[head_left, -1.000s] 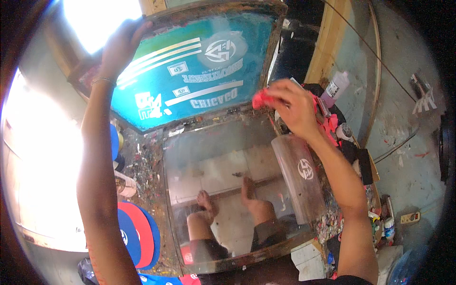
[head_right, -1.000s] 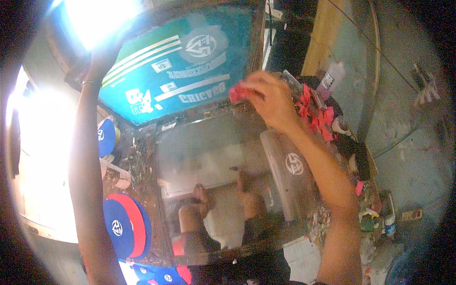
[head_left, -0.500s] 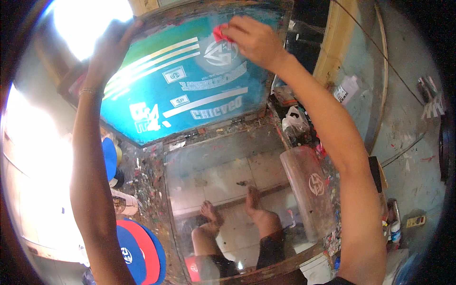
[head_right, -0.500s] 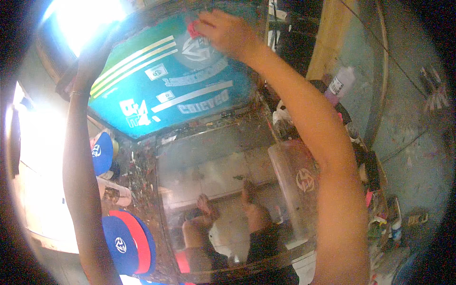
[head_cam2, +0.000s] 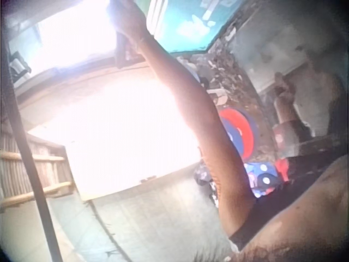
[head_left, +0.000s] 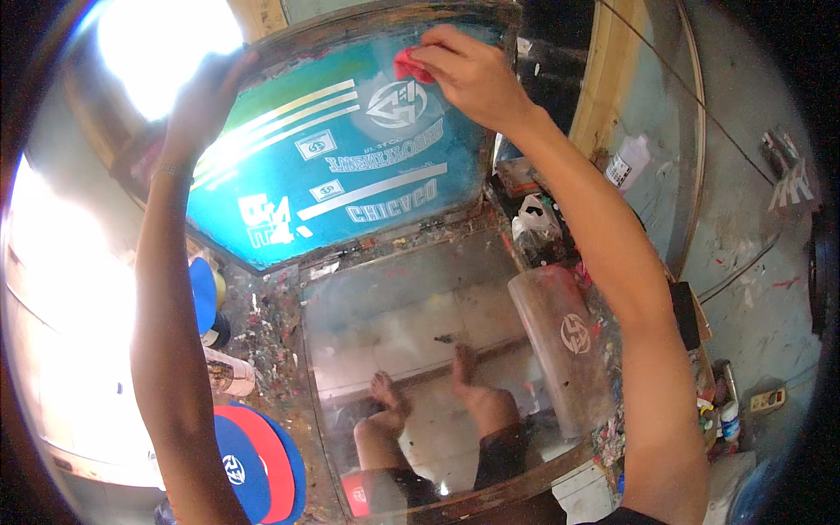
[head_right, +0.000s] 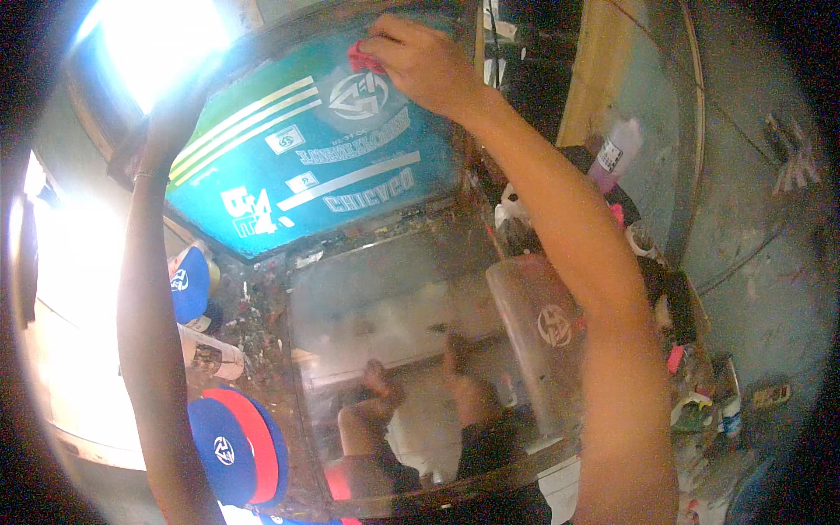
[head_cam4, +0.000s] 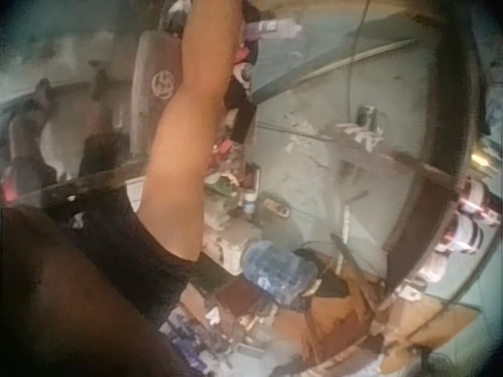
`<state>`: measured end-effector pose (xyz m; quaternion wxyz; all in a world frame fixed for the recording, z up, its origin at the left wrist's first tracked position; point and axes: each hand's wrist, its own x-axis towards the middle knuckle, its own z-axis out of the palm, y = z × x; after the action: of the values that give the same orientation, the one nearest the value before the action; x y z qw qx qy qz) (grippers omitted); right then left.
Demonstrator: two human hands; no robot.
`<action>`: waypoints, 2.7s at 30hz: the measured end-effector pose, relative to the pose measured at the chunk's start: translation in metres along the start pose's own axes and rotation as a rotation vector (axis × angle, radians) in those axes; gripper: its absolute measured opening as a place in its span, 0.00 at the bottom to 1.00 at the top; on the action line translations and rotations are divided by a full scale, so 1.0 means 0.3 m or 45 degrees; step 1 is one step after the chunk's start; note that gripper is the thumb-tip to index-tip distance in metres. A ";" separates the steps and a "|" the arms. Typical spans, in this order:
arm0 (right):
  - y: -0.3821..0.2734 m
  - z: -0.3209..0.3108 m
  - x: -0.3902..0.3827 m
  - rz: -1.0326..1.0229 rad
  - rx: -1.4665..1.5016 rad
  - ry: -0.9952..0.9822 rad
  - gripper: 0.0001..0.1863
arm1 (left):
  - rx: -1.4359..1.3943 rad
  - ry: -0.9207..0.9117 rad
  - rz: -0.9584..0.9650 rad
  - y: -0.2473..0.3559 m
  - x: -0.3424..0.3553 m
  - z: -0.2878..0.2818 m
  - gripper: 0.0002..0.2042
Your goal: The person performs screen printing on red and blue baseball caps. They place a cap under a screen, apply white ink with a squeegee, and then remove the cap. The person also cleans the screen with a cloth and wipes the work surface between prints.
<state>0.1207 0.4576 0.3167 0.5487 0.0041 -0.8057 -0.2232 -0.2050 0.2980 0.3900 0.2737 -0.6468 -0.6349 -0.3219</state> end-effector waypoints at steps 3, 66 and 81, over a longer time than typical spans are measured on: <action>0.001 0.054 -0.112 0.022 -0.081 -0.080 0.09 | 0.017 -0.042 -0.016 0.028 0.003 -0.007 0.31; -0.189 0.052 0.033 0.422 0.114 0.135 0.10 | 0.094 0.054 0.080 0.058 -0.045 -0.044 0.27; -0.285 0.168 -0.034 0.276 0.075 -0.312 0.06 | 0.077 0.097 0.126 0.049 -0.041 -0.025 0.26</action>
<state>0.0597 0.4011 0.2616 0.4669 -0.0941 -0.8684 -0.1379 -0.1907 0.2838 0.3863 0.3325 -0.6561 -0.6009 -0.3129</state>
